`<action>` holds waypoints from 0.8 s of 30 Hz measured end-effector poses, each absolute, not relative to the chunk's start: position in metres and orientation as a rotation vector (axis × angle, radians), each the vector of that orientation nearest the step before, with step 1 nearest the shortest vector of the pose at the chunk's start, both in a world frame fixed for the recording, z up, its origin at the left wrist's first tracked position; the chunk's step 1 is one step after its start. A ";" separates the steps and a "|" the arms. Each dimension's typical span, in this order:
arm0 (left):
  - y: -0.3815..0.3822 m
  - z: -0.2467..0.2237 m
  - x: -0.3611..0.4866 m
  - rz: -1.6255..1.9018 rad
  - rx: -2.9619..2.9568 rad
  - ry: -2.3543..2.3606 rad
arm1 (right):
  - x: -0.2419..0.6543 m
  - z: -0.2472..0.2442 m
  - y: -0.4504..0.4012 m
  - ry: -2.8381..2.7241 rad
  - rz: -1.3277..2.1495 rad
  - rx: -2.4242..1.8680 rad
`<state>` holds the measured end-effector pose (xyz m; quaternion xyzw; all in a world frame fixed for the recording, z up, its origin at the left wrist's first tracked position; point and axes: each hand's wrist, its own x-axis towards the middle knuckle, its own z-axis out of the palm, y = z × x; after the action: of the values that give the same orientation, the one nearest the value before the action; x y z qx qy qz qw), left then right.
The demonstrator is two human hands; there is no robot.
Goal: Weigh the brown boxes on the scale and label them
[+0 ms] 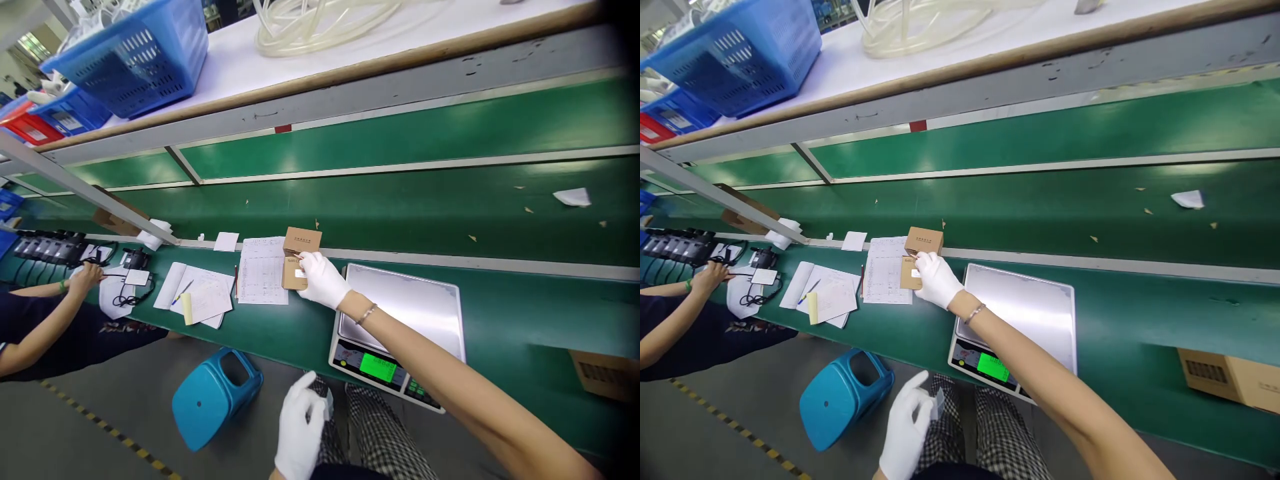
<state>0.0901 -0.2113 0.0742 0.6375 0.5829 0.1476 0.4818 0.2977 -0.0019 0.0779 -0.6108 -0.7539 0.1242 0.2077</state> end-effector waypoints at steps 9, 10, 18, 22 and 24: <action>-0.181 0.077 0.100 0.420 1.492 1.393 | 0.317 0.089 -0.028 -2.063 0.282 -1.738; -0.180 0.077 0.104 0.417 1.499 1.379 | 0.315 0.087 -0.023 -2.063 0.279 -1.733; -0.185 0.077 0.102 0.467 1.287 1.413 | 0.310 0.086 -0.023 -2.003 0.253 -1.547; -0.177 0.074 0.089 0.660 0.909 1.314 | 0.330 0.103 -0.072 -2.005 0.147 -1.325; -0.165 0.078 0.091 0.713 0.771 1.193 | 0.341 0.107 -0.097 -1.981 0.046 -1.249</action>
<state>0.0905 -0.1655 0.0784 0.3461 0.5357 0.3203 0.7005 0.3409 -0.0973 0.1074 -0.4913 -0.7791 0.0182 0.3889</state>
